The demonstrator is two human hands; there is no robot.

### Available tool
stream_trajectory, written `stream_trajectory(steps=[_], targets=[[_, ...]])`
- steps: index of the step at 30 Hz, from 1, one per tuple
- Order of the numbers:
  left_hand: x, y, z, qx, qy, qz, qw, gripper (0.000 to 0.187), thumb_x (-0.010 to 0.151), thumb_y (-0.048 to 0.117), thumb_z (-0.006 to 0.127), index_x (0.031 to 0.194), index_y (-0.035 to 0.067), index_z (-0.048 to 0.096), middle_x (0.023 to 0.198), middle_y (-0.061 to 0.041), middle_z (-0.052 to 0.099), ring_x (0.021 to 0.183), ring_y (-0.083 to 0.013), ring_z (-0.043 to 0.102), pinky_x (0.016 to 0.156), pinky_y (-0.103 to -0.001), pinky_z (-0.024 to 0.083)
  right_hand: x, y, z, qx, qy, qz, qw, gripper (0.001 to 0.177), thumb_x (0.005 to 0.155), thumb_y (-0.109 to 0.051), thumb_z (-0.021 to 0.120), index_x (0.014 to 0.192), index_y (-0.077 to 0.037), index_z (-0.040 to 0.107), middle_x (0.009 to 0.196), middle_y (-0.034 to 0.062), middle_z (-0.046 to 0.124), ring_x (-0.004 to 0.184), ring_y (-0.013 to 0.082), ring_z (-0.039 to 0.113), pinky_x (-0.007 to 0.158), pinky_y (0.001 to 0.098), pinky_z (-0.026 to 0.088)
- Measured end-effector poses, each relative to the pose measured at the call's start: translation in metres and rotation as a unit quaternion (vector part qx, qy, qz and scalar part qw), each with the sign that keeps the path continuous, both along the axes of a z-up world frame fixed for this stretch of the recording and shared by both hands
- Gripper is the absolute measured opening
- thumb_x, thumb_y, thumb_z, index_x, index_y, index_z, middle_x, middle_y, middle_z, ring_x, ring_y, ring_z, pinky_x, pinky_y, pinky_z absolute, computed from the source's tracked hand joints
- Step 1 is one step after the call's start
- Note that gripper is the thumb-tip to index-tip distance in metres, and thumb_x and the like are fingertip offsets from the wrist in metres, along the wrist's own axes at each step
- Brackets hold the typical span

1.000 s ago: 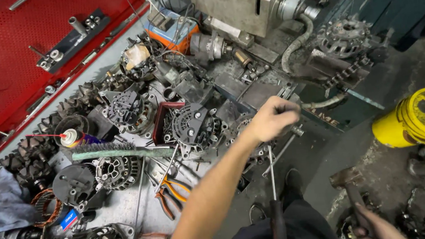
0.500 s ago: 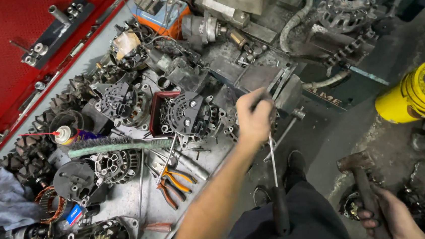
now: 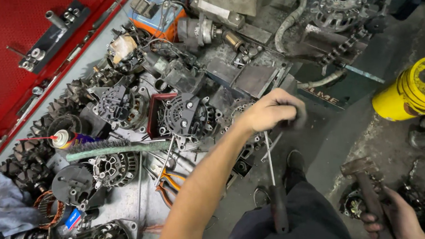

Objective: The person uses a hammer and a screwdriver to strike and pry at a circular metal component clamped in a vise. After hammering, the person uses a wire brush to scrub the surface of the component. The workspace is cluttered with various mechanical parts and tools.

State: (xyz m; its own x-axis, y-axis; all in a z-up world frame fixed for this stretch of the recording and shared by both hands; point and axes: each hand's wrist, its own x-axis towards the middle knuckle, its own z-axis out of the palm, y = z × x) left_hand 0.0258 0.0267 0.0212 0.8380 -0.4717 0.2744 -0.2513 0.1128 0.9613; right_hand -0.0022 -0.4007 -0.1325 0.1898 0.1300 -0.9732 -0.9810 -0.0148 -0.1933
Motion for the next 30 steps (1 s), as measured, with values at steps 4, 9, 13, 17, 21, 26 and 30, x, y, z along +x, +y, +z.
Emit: stream_trajectory(steps=[4, 9, 13, 17, 21, 26, 30], targets=[[-0.011, -0.017, -0.012, -0.034, 0.046, 0.142, 0.988, 0.022, 0.088, 0.012, 0.053, 0.083, -0.002, 0.069, 0.071, -0.001, 0.061, 0.065, -0.0100, 0.053, 0.060, -0.028, 0.043, -0.002, -0.019, -0.021, 0.022, 0.005, -0.011, 1.000, 0.071, 0.094, -0.074, 0.034, 0.103, -0.006, 0.051, 0.070, 0.0016, 0.040, 0.054, 0.0146, 0.032, 0.048, 0.0291, 0.024], [-0.021, -0.021, -0.022, -0.136, 0.084, 0.317, 0.935, 0.023, 0.089, 0.005, 0.048, 0.082, -0.004, 0.068, 0.067, -0.001, 0.060, 0.056, -0.0084, 0.049, 0.051, -0.027, 0.038, -0.005, -0.010, -0.008, 0.043, -0.012, -0.023, 0.999, 0.075, 0.097, -0.072, 0.038, 0.110, 0.000, 0.050, 0.071, 0.0013, 0.042, 0.053, 0.0130, 0.034, 0.046, 0.0279, 0.027], [-0.028, -0.032, -0.020, -0.193, 0.025, 0.432, 0.881, 0.024, 0.093, 0.002, 0.045, 0.079, -0.004, 0.063, 0.065, -0.001, 0.055, 0.055, -0.0077, 0.046, 0.049, -0.026, 0.035, -0.006, -0.002, 0.001, 0.039, -0.025, -0.023, 0.999, 0.051, 0.094, -0.065, 0.038, 0.118, -0.023, 0.053, 0.068, 0.0021, 0.040, 0.053, 0.0124, 0.032, 0.046, 0.0261, 0.025], [-0.032, -0.038, -0.023, -0.250, 0.007, 0.519, 0.817, 0.025, 0.095, 0.001, 0.045, 0.076, -0.003, 0.061, 0.064, -0.003, 0.055, 0.052, -0.0082, 0.046, 0.047, -0.026, 0.035, -0.004, 0.011, 0.014, -0.011, -0.011, -0.014, 1.000, 0.051, 0.096, -0.067, 0.038, 0.117, -0.023, 0.050, 0.070, 0.0015, 0.040, 0.053, 0.0115, 0.032, 0.047, 0.0273, 0.026], [-0.031, -0.038, -0.034, -0.289, -0.015, 0.531, 0.797, 0.026, 0.096, 0.001, 0.044, 0.076, -0.002, 0.059, 0.063, -0.003, 0.054, 0.051, -0.0082, 0.046, 0.046, -0.026, 0.035, -0.003, 0.011, 0.009, -0.031, -0.032, 0.019, 0.999, 0.054, 0.096, -0.066, 0.039, 0.112, -0.015, 0.047, 0.069, 0.0033, 0.040, 0.052, 0.0147, 0.033, 0.048, 0.0322, 0.030], [-0.043, -0.034, 0.013, -0.257, 0.041, 0.540, 0.800, 0.006, 0.092, 0.005, 0.054, 0.088, 0.004, 0.057, 0.071, 0.001, 0.056, 0.061, -0.0062, 0.051, 0.056, -0.024, 0.041, 0.003, -0.009, -0.027, 0.009, -0.025, 0.031, 0.999, 0.058, 0.094, -0.067, 0.038, 0.100, -0.010, 0.050, 0.066, 0.0019, 0.040, 0.050, 0.0140, 0.033, 0.046, 0.0315, 0.029], [-0.046, -0.047, 0.002, -0.230, 0.054, 0.569, 0.788, 0.009, 0.097, 0.012, 0.062, 0.093, 0.005, 0.057, 0.079, 0.001, 0.059, 0.069, -0.0056, 0.052, 0.063, -0.024, 0.044, -0.009, -0.021, -0.038, 0.055, 0.015, -0.009, 0.998, 0.048, 0.096, -0.069, 0.045, 0.109, -0.024, 0.058, 0.070, 0.0028, 0.045, 0.053, 0.0151, 0.036, 0.048, 0.0340, 0.031]])
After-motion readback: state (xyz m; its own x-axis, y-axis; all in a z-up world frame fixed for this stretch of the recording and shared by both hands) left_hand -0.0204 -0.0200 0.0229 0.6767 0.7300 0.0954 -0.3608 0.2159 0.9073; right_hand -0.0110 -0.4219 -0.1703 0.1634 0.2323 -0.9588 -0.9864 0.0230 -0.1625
